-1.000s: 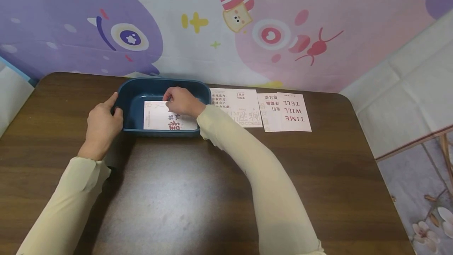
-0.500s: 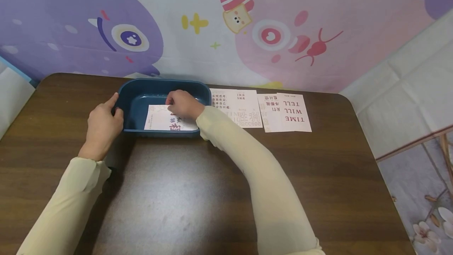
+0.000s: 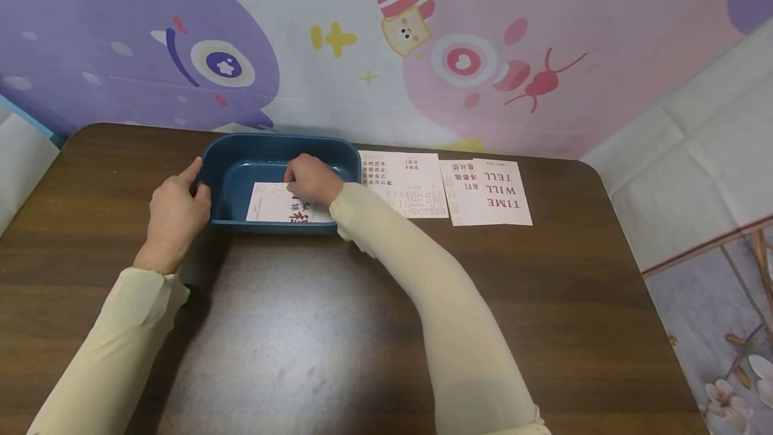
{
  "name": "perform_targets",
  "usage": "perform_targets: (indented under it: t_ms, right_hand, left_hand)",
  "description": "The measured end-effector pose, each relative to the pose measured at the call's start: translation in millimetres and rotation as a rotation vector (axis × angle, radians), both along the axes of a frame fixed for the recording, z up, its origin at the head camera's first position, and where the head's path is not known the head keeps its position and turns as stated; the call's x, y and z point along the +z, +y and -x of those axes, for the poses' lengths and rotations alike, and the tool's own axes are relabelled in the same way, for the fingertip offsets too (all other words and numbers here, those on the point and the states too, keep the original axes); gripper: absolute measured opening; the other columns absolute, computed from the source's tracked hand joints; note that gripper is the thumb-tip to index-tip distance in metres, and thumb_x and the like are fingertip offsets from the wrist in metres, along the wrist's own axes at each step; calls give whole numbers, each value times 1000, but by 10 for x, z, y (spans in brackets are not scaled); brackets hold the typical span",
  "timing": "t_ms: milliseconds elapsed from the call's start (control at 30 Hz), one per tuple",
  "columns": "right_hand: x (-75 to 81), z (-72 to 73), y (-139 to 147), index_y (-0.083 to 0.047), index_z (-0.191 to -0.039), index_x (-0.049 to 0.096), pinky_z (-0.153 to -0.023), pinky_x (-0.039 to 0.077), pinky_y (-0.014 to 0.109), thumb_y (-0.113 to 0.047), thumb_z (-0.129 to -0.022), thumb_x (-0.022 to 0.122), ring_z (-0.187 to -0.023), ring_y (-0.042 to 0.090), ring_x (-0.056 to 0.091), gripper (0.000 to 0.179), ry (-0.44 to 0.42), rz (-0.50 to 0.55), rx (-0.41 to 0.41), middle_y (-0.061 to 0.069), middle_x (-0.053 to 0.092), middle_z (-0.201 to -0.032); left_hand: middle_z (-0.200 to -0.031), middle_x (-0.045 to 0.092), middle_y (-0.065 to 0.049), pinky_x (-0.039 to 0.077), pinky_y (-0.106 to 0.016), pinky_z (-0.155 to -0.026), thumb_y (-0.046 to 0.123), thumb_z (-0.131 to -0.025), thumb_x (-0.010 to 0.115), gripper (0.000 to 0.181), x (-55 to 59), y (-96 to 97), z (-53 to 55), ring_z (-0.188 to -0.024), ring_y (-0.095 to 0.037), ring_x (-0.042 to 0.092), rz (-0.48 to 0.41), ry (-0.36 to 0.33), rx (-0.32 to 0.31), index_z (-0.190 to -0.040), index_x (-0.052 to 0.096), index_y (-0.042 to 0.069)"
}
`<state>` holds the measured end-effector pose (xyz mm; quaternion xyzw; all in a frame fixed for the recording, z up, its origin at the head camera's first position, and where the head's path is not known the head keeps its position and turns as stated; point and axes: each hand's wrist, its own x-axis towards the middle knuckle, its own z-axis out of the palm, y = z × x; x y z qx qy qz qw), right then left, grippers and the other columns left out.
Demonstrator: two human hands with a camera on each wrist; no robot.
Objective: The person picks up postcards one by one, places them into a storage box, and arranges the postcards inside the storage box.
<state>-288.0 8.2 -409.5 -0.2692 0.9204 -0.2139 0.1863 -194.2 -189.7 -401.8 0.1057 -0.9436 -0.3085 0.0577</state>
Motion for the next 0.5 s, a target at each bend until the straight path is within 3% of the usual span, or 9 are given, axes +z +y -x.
perform_targets:
  t_ms: [500]
  right_hand:
    - [-10, -22, -17, -7, -110, 65, -88, 44, 29, -18, -93, 53, -93, 16, 50, 23, 25, -59, 0, 6, 58, -106]
  left_hand:
    - [-114, 52, -36, 38, -59, -89, 13, -93, 37, 51, 2, 3, -2, -100, -49, 49, 3, 5, -1, -144, 35, 6]
